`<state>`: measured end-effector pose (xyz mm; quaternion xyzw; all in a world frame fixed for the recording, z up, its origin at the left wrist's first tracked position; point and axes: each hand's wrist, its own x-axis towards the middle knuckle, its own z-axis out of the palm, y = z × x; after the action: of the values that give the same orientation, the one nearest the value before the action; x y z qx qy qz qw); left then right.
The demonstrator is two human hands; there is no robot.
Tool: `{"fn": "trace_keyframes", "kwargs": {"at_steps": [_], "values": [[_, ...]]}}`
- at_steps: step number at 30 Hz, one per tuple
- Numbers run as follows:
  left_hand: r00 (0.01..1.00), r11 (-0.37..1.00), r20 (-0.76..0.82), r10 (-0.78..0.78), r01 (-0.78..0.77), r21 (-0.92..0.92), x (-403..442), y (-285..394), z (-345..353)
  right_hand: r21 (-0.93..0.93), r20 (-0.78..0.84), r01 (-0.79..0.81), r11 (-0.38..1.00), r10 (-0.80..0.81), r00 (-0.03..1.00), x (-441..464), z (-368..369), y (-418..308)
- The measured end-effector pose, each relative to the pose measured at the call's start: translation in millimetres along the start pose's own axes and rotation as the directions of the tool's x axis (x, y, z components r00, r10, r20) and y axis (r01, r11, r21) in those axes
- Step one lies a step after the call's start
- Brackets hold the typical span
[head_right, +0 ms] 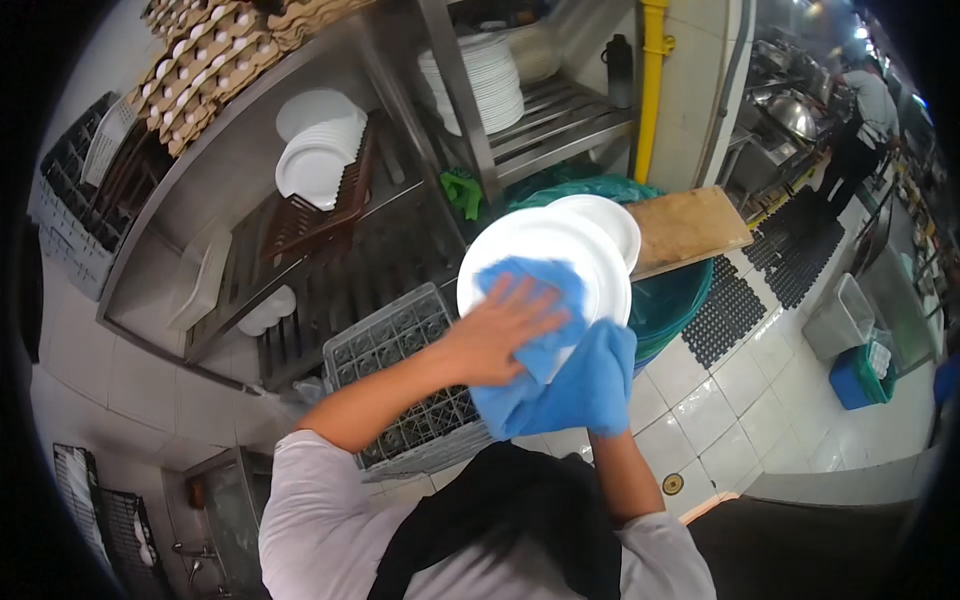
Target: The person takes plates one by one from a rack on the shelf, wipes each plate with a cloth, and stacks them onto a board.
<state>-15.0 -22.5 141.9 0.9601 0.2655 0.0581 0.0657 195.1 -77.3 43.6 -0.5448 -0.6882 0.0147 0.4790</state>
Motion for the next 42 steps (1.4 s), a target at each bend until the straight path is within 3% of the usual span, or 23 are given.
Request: {"fn": "trace_keyframes", "kwargs": {"at_steps": [2, 4, 6, 7, 9, 10, 11, 13, 15, 16, 18, 19, 20, 22, 24, 27, 29, 32, 34, 35, 37, 39, 42], "values": [[0.911, 0.976, -0.375, -0.171, 0.208, 0.06, 12.4, -16.4, -19.2, 0.388, 0.127, -0.265, 0.883, 0.234, 0.964, -39.8, 39.9, 31.6], [0.873, 0.988, -0.479, -0.092, 0.02, -0.152, 37.1, -17.2, 7.2, 0.555, 0.219, -0.381, 0.739, 0.313, 0.924, -48.2, 53.1, 28.8], [0.967, 0.968, -0.251, 0.043, -0.102, -0.227, 25.1, 32.8, 4.9, 0.92, 0.377, -0.387, -0.055, 0.386, 0.842, -30.2, 37.0, 18.4], [0.991, 0.985, -0.128, 0.039, -0.059, -0.161, 10.8, 34.7, 8.8, 0.924, 0.365, -0.379, -0.041, 0.386, 0.847, -18.4, 18.1, 15.1], [0.99, 0.988, -0.085, -0.11, 0.118, 0.097, -10.3, 5.1, 6.9, 0.257, 0.285, -0.243, 0.935, 0.167, 0.944, 13.5, -27.2, -0.2], [0.956, 0.927, -0.183, -0.227, 0.27, 0.259, -17.4, -11.5, 4.0, -0.291, 0.347, 0.038, 0.956, 0.068, 0.936, 26.6, -43.1, -11.1], [0.916, 0.843, -0.32, -0.242, 0.362, 0.397, -13.2, -18.1, -25.3, 0.008, -0.232, 0.415, 0.91, -0.402, 0.886, 40.3, -47.2, -32.7], [0.943, 0.95, -0.269, -0.195, 0.25, 0.185, 5.9, -16.2, -81.3, -0.085, -0.03, 0.221, 0.971, -0.225, 0.974, 39.8, -50.8, -14.3], [0.958, 0.989, -0.249, -0.144, 0.135, -0.052, 24.1, -38.4, -106.5, -0.2, 0.148, -0.349, 0.915, 0.381, 0.913, 59.2, -58.2, -33.2], [0.971, 0.974, -0.204, -0.12, 0.076, -0.212, 33.0, -54.8, -112.7, -0.2, 0.165, -0.338, 0.92, 0.372, 0.913, 65.9, -53.5, -25.1], [0.979, 0.824, -0.039, -0.198, 0.145, -0.547, 31.8, -66.5, -114.9, -0.044, 0.018, 0.347, 0.937, -0.346, 0.938, 78.5, -53.2, -22.2], [0.913, 0.63, -0.138, -0.384, 0.149, -0.762, 22.2, -64.1, -86.9, 0.025, -0.164, 0.441, 0.897, -0.431, 0.887, 89.5, -61.7, -40.2], [0.811, 0.423, -0.192, -0.553, 0.076, -0.903, 11.9, -64.6, -52.6, 0.014, -0.189, 0.449, 0.893, -0.439, 0.878, 91.3, -59.8, -36.3], [0.597, 0.323, -0.342, -0.725, -0.144, -0.935, -0.8, -44.7, 6.1, 0.36, -0.018, -0.187, 0.914, 0.208, 0.978, 69.0, -40.5, -21.7], [0.449, -0.117, -0.064, -0.891, -0.364, -0.924, -6.9, -1.5, 35.1, 0.22, -0.179, -0.16, 0.962, 0.201, 0.963, 38.9, -0.5, 3.6], [0.449, -0.209, 0.002, -0.894, -0.411, -0.887, -15.6, 30.7, 80.9, 0.231, -0.295, -0.271, 0.934, 0.333, 0.896, 7.9, 38.0, -9.9], [0.375, -0.303, 0.154, -0.914, -0.379, -0.875, -18.6, 51.7, 97.1, -0.006, -0.402, -0.063, 0.998, 0.055, 0.914, 0.4, 46.6, -27.3], [0.469, -0.222, 0.167, -0.868, -0.065, -0.973, -31.5, 20.3, 63.8, 0.027, -0.274, 0.159, 0.987, -0.145, 0.951, 16.4, 21.3, -39.7], [0.794, 0.172, 0.07, -0.604, 0.215, -0.961, -53.3, -50.3, 26.5, 0.092, -0.042, 0.268, 0.959, -0.265, 0.963, 40.0, -5.8, -6.3], [0.85, 0.286, 0.084, -0.519, 0.266, -0.921, -51.5, -66.4, -8.5, 0.625, 0.068, -0.209, 0.752, 0.214, 0.974, 63.1, -23.9, -29.9], [0.896, 0.39, 0.116, -0.429, 0.3, -0.871, -45.6, -59.3, -19.2, 0.335, -0.145, 0.056, 0.941, -0.007, 0.989, 33.2, 21.8, 36.5], [0.414, 0.032, -0.15, -0.898, -0.279, -0.96, -17.3, -24.5, 19.3, 0.224, -0.267, -0.035, 0.974, 0.096, 0.959, 16.8, 57.6, 55.2], [0.313, -0.225, 0.06, -0.948, -0.525, -0.821, -9.1, 26.9, 75.8, -0.071, -0.231, -0.193, 0.979, 0.172, 0.958, -20.1, 82.2, 34.2]]}}
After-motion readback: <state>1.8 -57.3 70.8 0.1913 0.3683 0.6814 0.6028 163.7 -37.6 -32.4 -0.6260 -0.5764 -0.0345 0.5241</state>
